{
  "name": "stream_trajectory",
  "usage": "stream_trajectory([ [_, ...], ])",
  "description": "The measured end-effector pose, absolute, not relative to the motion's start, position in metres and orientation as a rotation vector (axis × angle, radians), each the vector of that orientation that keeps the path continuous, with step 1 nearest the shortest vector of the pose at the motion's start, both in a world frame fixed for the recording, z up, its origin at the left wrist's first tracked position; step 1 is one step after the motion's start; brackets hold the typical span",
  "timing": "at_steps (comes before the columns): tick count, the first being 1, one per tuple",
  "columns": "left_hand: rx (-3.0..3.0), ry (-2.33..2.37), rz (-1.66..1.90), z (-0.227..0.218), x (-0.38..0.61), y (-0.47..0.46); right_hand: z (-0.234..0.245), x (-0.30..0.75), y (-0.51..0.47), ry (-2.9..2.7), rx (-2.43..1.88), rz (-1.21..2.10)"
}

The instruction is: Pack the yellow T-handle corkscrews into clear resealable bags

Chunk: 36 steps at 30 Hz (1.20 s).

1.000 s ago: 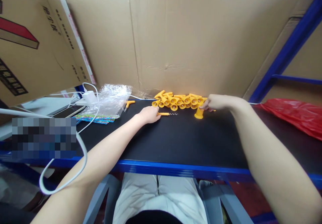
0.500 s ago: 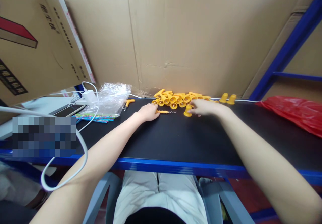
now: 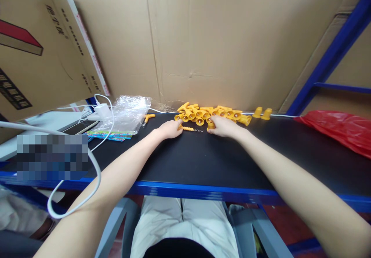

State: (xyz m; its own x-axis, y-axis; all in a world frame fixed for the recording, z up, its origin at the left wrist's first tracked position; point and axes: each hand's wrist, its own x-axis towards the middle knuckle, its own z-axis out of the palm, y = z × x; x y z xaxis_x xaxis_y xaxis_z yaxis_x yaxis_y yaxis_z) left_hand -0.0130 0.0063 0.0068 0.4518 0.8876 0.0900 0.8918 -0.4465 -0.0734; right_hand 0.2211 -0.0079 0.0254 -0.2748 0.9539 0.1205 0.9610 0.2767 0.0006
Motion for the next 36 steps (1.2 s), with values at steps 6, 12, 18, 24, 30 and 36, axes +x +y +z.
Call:
stream_trajectory([
  [6, -2.626, -1.532, -0.086, 0.006, -0.014, 0.007, 0.034, 0.218, -0.020, -2.487, -1.887, -0.319],
  [12, -2.624, -1.543, -0.085, 0.006, -0.014, 0.009, 0.027, 0.223, -0.012, -2.508, -1.909, -0.138],
  [18, -2.627, -1.562, -0.079, 0.007, -0.014, 0.007, 0.023, 0.227, -0.007, -2.492, -1.884, -0.092],
  [24, -2.623, -1.578, -0.081, 0.007, -0.013, 0.006, 0.026, 0.227, -0.007, -2.464, -1.894, -0.065],
  [30, -2.626, -1.561, -0.087, 0.006, -0.014, 0.008, 0.033, 0.233, -0.010, -2.503, -1.908, 0.060],
  [36, -2.616, -1.589, -0.083, 0.006, -0.014, 0.008, 0.032, 0.231, -0.009, -2.587, -1.813, 0.030],
])
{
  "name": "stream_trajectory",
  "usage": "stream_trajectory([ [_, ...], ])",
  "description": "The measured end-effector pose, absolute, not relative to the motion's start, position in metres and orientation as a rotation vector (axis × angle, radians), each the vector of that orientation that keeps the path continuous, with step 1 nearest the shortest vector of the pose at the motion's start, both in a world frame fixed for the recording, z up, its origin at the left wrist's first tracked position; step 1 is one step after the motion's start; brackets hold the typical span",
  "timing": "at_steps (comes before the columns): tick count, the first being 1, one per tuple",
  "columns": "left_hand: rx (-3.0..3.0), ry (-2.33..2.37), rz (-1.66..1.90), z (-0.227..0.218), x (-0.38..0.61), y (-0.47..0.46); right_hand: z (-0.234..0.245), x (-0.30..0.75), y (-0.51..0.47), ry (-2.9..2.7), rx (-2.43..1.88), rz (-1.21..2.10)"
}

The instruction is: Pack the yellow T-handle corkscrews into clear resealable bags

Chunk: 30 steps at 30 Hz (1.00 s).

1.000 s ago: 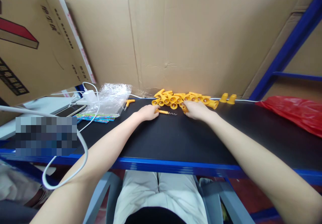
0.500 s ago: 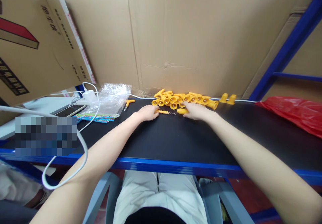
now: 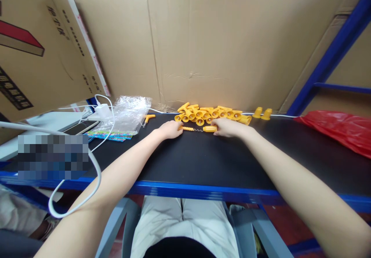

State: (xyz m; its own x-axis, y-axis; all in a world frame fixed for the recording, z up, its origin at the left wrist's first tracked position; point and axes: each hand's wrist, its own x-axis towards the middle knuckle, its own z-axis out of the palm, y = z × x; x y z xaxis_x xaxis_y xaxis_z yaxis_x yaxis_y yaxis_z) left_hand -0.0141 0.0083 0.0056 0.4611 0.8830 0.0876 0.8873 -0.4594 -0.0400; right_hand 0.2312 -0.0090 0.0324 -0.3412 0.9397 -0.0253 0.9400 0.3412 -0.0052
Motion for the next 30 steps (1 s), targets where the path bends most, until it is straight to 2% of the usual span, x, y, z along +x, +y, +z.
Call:
stream_trajectory([
  [20, -2.630, -1.599, -0.148, 0.007, -0.016, 0.009, 0.019, 0.228, 0.000, 2.804, 1.715, -0.038],
  [26, -2.710, -1.613, -0.409, 0.001, -0.013, 0.014, 0.006, 0.214, -0.003, 3.109, 1.443, 0.009],
  [30, -2.722, -1.673, -0.554, -0.002, -0.012, 0.016, 0.002, 0.212, -0.002, 3.142, 1.425, 0.014],
])
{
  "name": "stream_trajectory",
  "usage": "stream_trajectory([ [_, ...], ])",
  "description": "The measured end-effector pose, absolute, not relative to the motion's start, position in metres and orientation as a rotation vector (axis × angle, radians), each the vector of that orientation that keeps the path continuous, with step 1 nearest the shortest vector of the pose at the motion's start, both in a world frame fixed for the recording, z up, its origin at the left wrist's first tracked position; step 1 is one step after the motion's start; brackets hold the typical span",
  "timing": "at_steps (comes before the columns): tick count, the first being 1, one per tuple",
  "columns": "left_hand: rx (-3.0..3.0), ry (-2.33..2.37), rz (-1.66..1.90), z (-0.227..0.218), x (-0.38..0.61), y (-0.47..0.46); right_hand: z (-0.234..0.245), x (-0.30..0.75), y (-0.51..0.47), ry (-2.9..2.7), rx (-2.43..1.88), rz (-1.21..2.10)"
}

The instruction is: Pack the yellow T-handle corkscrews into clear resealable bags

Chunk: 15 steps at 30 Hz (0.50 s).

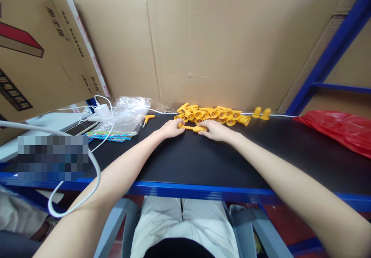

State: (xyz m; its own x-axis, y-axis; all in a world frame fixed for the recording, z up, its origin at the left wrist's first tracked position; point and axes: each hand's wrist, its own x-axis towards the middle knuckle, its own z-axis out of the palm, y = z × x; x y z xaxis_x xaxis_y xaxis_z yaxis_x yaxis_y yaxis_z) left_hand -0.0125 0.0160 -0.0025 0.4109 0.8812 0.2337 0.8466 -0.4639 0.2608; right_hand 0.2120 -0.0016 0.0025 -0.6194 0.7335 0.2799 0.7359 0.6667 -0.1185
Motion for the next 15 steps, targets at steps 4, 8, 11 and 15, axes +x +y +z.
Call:
stream_trajectory([
  [4, 2.514, 1.595, 0.504, 0.000, -0.013, 0.016, 0.005, 0.220, 0.004, -2.579, -1.320, -0.037],
  [8, 2.484, 1.632, 0.492, 0.002, -0.013, 0.016, 0.009, 0.228, 0.006, -2.562, -1.523, -0.093],
  [11, 2.474, 1.633, 0.492, 0.003, -0.013, 0.017, 0.012, 0.229, 0.004, -2.553, -1.616, -0.096],
  [15, 2.478, 1.618, 0.507, 0.002, -0.013, 0.017, 0.016, 0.228, 0.000, -2.529, -1.701, -0.138],
])
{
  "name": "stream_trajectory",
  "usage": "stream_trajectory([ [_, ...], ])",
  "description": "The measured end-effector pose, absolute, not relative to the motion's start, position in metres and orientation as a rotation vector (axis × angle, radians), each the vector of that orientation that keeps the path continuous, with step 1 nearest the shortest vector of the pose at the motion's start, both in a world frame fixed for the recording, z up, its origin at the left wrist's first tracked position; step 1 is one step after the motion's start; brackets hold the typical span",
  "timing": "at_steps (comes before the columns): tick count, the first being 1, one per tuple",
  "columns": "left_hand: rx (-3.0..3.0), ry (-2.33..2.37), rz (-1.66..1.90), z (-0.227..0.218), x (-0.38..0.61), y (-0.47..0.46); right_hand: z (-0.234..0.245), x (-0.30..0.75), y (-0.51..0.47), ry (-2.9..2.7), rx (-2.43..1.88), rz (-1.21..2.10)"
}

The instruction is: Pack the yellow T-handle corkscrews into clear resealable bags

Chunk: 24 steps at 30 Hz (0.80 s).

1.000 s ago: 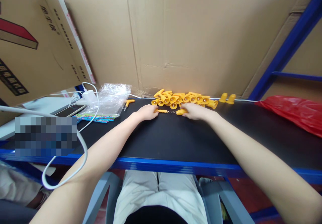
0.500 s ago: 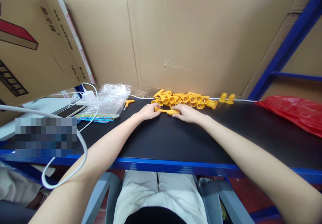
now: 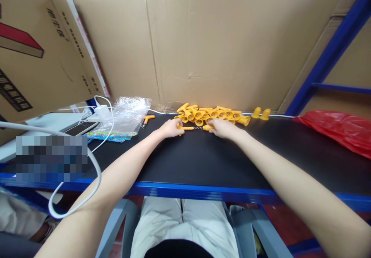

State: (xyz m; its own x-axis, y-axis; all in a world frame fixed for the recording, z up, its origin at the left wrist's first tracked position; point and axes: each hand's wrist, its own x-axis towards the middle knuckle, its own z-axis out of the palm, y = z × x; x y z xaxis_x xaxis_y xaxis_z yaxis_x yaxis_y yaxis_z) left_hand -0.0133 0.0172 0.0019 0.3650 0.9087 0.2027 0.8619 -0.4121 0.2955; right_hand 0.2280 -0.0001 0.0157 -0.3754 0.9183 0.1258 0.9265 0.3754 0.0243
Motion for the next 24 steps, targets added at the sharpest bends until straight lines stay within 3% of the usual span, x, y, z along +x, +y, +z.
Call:
stream_trajectory([
  [4, 2.480, 1.590, 0.527, 0.001, -0.015, 0.018, 0.014, 0.230, 0.002, -2.548, -1.680, -0.151],
  [11, 2.470, 1.480, 0.629, -0.002, -0.015, 0.019, 0.000, 0.225, 0.010, -2.570, -1.204, -0.065],
  [24, 2.514, 1.491, 0.726, -0.004, -0.015, 0.017, -0.002, 0.223, 0.009, -2.515, -1.173, -0.109],
])
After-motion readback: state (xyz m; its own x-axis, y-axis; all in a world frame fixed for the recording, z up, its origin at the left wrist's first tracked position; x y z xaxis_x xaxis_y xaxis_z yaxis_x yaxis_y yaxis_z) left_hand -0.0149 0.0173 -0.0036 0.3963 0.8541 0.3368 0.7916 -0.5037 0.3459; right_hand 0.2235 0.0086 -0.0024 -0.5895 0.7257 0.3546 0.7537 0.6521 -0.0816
